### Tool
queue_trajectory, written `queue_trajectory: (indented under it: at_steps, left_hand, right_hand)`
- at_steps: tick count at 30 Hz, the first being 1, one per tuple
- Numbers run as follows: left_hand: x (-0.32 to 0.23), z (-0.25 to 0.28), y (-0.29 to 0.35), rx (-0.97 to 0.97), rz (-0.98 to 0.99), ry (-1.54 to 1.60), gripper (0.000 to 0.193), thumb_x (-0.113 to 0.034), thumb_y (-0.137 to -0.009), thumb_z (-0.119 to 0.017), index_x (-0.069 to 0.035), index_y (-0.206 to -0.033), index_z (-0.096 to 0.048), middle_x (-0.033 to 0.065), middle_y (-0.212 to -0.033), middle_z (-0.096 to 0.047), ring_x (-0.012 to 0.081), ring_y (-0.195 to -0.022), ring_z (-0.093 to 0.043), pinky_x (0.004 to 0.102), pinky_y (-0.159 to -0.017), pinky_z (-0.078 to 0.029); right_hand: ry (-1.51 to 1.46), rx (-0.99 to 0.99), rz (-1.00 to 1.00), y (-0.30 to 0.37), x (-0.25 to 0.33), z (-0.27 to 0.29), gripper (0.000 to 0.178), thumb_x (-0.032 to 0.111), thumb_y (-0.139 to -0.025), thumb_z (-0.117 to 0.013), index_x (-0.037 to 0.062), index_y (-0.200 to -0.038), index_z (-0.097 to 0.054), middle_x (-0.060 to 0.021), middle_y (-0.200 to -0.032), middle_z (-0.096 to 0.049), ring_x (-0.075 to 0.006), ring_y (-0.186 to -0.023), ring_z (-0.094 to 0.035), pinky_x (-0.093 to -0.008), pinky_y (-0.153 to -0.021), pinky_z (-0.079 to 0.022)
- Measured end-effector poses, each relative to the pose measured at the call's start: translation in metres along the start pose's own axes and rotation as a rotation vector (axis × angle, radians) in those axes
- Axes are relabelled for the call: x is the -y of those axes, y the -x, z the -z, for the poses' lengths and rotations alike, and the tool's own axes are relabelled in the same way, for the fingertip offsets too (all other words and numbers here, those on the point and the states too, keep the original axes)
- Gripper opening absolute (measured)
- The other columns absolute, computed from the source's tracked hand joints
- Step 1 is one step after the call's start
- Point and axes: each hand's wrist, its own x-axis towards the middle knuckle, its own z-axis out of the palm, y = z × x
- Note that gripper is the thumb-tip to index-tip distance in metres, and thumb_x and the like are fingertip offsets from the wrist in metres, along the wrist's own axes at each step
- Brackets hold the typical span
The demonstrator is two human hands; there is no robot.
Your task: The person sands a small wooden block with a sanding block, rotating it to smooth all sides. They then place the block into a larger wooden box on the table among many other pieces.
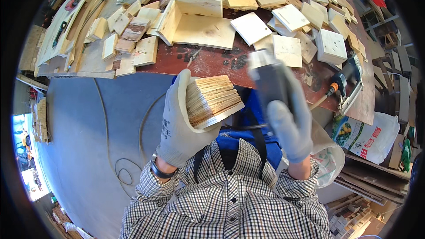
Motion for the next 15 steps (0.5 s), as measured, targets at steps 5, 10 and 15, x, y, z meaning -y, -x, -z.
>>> queue_trajectory:
  at_steps: [5, 10, 15]
  left_hand:
    - [-0.006, 0.003, -0.005, -0.018, -0.108, -0.018, 0.106, -0.016, -0.063, -0.097, -0.005, -0.156, -0.046, 0.0201, -0.147, -0.054, 0.0379, -0.133, -0.059, 0.0487, -0.113, -0.05]
    - [-0.016, 0.012, -0.007, -0.018, -0.202, -0.245, 0.109, -0.016, -0.065, -0.095, -0.008, -0.161, -0.044, 0.024, -0.158, -0.045, 0.0435, -0.138, -0.054, 0.0517, -0.113, -0.051]
    - [-0.012, 0.014, -0.005, -0.07, -0.283, -0.199, 0.113, -0.026, -0.069, -0.1, -0.004, -0.163, -0.04, 0.0319, -0.169, -0.025, 0.0436, -0.144, -0.051, 0.0504, -0.114, -0.052]
  right_hand:
    - [0.424, 0.159, 0.244, -0.007, -0.013, -0.027, 0.077, 0.038, -0.096, -0.076, 0.0038, -0.16, -0.05, -0.0282, -0.138, -0.058, -0.0432, -0.123, -0.06, -0.0505, -0.109, -0.048]
    - [0.217, 0.117, 0.141, -0.001, -0.022, -0.035, 0.078, 0.037, -0.099, -0.073, -0.0037, -0.16, -0.046, -0.0277, -0.143, -0.057, -0.0401, -0.13, -0.059, -0.0457, -0.113, -0.047]
    - [-0.365, 0.115, -0.201, 0.004, -0.045, -0.04, 0.077, 0.04, -0.108, -0.061, -0.0059, -0.165, -0.037, -0.0212, -0.155, -0.054, -0.0285, -0.145, -0.051, -0.0398, -0.122, -0.038]
